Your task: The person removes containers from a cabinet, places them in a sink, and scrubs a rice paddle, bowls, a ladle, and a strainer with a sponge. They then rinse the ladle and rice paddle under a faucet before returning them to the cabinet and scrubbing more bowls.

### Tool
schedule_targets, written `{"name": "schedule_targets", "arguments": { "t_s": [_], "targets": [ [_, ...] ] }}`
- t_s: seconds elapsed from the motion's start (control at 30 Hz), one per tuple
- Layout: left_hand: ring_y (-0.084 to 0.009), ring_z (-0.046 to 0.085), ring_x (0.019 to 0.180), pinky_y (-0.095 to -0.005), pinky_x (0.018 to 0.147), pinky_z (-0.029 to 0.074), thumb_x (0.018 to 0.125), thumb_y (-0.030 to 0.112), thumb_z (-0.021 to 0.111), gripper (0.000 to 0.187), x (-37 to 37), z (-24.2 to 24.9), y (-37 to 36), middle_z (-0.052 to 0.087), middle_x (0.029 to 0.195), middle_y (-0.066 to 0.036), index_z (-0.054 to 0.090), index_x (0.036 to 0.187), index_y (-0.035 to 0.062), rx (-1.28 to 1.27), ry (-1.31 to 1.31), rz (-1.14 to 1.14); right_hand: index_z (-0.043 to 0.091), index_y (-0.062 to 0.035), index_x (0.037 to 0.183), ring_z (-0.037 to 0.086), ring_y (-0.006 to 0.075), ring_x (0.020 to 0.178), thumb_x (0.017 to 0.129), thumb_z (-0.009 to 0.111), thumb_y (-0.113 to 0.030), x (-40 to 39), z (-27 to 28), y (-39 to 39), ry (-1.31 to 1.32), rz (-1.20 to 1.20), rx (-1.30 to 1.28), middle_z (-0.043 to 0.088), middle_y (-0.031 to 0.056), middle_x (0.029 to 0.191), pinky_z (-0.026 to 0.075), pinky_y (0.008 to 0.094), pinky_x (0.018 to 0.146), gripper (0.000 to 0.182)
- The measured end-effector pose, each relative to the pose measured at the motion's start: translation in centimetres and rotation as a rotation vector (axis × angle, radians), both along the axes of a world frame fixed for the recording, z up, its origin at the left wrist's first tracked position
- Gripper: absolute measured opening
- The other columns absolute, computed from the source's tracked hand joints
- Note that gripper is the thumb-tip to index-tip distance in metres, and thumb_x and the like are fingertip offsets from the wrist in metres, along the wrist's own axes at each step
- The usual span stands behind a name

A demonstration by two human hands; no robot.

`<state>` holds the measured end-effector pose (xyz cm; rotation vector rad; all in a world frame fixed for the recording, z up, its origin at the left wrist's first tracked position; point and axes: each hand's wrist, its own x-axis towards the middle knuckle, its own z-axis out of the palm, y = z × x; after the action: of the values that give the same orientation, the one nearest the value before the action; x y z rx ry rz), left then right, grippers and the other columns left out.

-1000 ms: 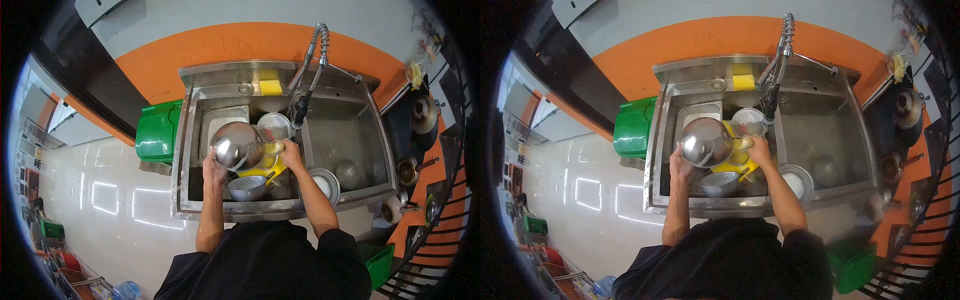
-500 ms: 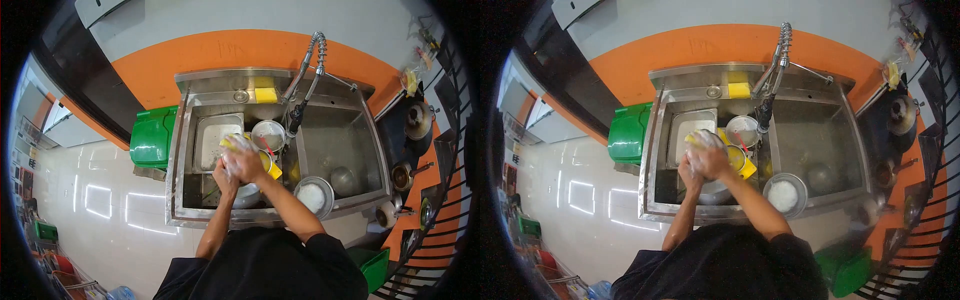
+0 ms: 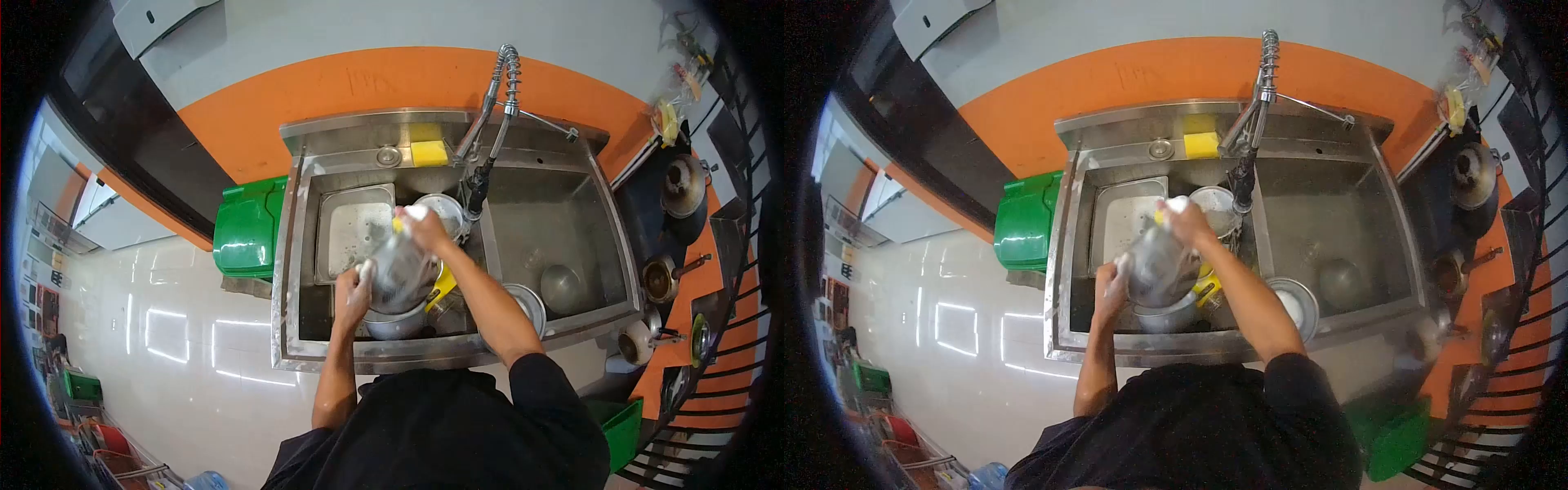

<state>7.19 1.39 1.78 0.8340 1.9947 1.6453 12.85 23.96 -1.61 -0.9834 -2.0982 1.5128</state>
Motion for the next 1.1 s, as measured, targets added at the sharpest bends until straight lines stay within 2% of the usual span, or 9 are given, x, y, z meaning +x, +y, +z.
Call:
{"name": "schedule_targets", "arguments": {
  "t_s": [0.07, 0.3, 0.37, 0.53, 0.77, 0.9, 0.93, 1.07, 1.1],
  "targets": [
    [-0.0063, 0.04, 0.061, -0.03, 0.05, 0.031, 0.097, 0.025, 0.054, 0.036, 0.3, -0.2, 0.7, 0.046, 0.061, 0.002, 0.055, 0.071, -0.0003, -0.019, -0.079, -0.133, 0.07, -0.0095, 0.095, 0.067, 0.0401, 0.08, 0.083, 0.062, -0.04, 0.1, 2.8, -3.6, -0.16, 0.369, 0.759, 0.068, 0.0227, 0.082, 0.052, 0.0493, 0.074, 0.033],
    [-0.0143, 0.049, 0.052, -0.0316, 0.05, 0.039, 0.091, 0.01, 0.053, 0.016, 2.4, -3.3, 1.9, 0.057, 0.062, -0.003, 0.057, 0.08, -0.0007, 0.15, -0.223, 0.2, 0.071, -0.0092, 0.096, 0.066, 0.0353, 0.086, 0.077, 0.063, -0.02, 2.1, 0.4, -7.3, 0.283, 0.04, 0.499, 0.068, 0.0184, 0.094, 0.053, 0.0482, 0.076, 0.023],
    [-0.0199, 0.048, 0.046, -0.0345, 0.047, 0.038, 0.094, 0.017, 0.055, 0.027, 2.3, -4.3, 2.2, 0.055, 0.056, -0.009, 0.057, 0.073, -0.0011, 0.174, 0.403, 0.367, 0.068, -0.0082, 0.096, 0.064, 0.034, 0.087, 0.079, 0.061, -0.019, 2.3, 4.5, -10.6, 0.518, 0.111, 1.023, 0.067, 0.0158, 0.094, 0.052, 0.0451, 0.077, 0.022],
    [-0.0124, 0.035, 0.051, -0.0335, 0.046, 0.031, 0.095, 0.028, 0.06, 0.042, 2.5, -1.7, -0.3, 0.042, 0.051, 0.0, 0.052, 0.064, 0.001, 0.057, 0.193, 0.305, 0.067, -0.0031, 0.101, 0.066, 0.0307, 0.076, 0.083, 0.055, -0.017, 1.3, -6.6, 1.3, 0.262, 0.041, -0.226, 0.068, 0.0199, 0.09, 0.052, 0.0396, 0.067, 0.026],
    [-0.0056, 0.043, 0.061, -0.0252, 0.054, 0.035, 0.096, 0.02, 0.054, 0.026, 1.7, 0.2, 0.6, 0.052, 0.066, 0.005, 0.064, 0.08, 0.0015, -0.029, -0.246, -0.212, 0.068, -0.0021, 0.087, 0.068, 0.0365, 0.075, 0.076, 0.059, -0.016, 0.4, -1.0, -5.0, 0.023, 0.326, 0.735, 0.066, 0.0251, 0.078, 0.052, 0.0467, 0.066, 0.02],
    [-0.0062, 0.05, 0.07, -0.026, 0.059, 0.04, 0.092, 0.012, 0.053, 0.017, 3.5, -0.7, 1.8, 0.059, 0.078, 0.004, 0.065, 0.089, -0.0007, 0.325, -0.323, 0.071, 0.065, -0.008, 0.106, 0.065, 0.0324, 0.095, 0.079, 0.062, -0.02, 2.2, -3.2, -4.4, 0.166, -0.032, 0.796, 0.067, 0.0163, 0.101, 0.052, 0.0443, 0.076, 0.029],
    [-0.0118, 0.056, 0.067, -0.0307, 0.06, 0.044, 0.088, 0.012, 0.057, 0.017, 2.3, -2.8, 1.1, 0.064, 0.074, -0.002, 0.067, 0.092, -0.0021, 0.239, -0.269, 0.091, 0.067, -0.0113, 0.111, 0.06, 0.0297, 0.108, 0.08, 0.064, -0.024, 4.2, 2.8, -7.3, 0.086, 0.192, 0.357, 0.065, 0.0113, 0.115, 0.05, 0.0436, 0.083, 0.033],
    [-0.0258, 0.048, 0.048, -0.0361, 0.052, 0.04, 0.087, 0.015, 0.062, 0.02, 2.7, -1.5, 1.5, 0.057, 0.06, -0.017, 0.064, 0.078, -0.0022, 0.105, 0.422, 0.272, 0.068, -0.0113, 0.109, 0.057, 0.0322, 0.114, 0.085, 0.059, -0.028, 2.9, 3.2, -8.6, 0.289, 0.117, 0.992, 0.064, 0.0137, 0.119, 0.045, 0.0405, 0.093, 0.031],
    [-0.0181, 0.043, 0.047, -0.0339, 0.049, 0.037, 0.091, 0.016, 0.06, 0.027, 2.6, -1.6, 0.9, 0.053, 0.055, -0.012, 0.059, 0.071, -0.0027, -0.035, 0.394, 0.264, 0.067, -0.0101, 0.109, 0.059, 0.0338, 0.109, 0.085, 0.058, -0.03, 1.9, 1.2, -5.4, 0.158, 0.072, 0.527, 0.065, 0.0163, 0.113, 0.046, 0.0415, 0.091, 0.032]
  ]
}}
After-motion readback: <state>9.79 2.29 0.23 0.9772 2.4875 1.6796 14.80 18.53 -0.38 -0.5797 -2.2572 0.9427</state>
